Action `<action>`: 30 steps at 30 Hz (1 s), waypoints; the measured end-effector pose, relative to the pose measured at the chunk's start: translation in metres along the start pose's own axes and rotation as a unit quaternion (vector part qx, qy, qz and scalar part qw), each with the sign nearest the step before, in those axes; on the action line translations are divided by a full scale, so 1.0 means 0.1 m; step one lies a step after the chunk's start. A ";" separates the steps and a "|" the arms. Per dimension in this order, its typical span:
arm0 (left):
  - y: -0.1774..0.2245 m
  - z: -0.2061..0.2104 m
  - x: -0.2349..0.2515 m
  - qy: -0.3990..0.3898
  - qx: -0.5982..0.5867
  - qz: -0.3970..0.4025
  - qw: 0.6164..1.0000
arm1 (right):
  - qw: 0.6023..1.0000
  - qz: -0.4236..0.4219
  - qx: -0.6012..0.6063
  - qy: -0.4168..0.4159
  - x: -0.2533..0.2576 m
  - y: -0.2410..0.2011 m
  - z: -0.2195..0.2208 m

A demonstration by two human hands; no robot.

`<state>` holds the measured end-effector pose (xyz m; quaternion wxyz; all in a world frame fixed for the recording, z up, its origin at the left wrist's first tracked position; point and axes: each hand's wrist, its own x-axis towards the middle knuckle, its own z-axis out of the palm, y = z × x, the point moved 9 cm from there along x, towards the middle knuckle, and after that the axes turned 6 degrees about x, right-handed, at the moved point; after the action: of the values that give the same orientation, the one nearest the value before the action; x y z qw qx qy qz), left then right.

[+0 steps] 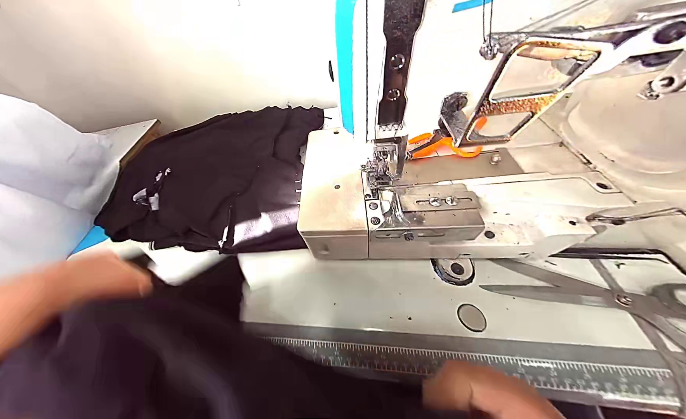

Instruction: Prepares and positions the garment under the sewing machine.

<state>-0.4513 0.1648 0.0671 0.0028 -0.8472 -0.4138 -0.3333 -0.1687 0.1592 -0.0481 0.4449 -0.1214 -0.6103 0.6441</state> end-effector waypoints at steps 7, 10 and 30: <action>-0.34 0.72 0.99 -0.070 0.225 0.013 0.972 | 0.989 0.015 -0.014 0.145 0.40 0.47 -0.14; 0.08 1.09 0.34 0.031 0.090 -0.036 0.995 | 0.983 0.040 0.014 0.177 0.38 0.63 -0.24; 0.60 1.59 -0.65 0.081 -0.056 -0.145 0.985 | 0.875 -0.150 -0.385 0.252 0.09 0.24 -0.16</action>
<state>-0.3478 0.1248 -0.0775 -0.0599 -0.7473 -0.5114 -0.4200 -0.1734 0.1799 -0.0697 0.5934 -0.3482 -0.6879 0.2311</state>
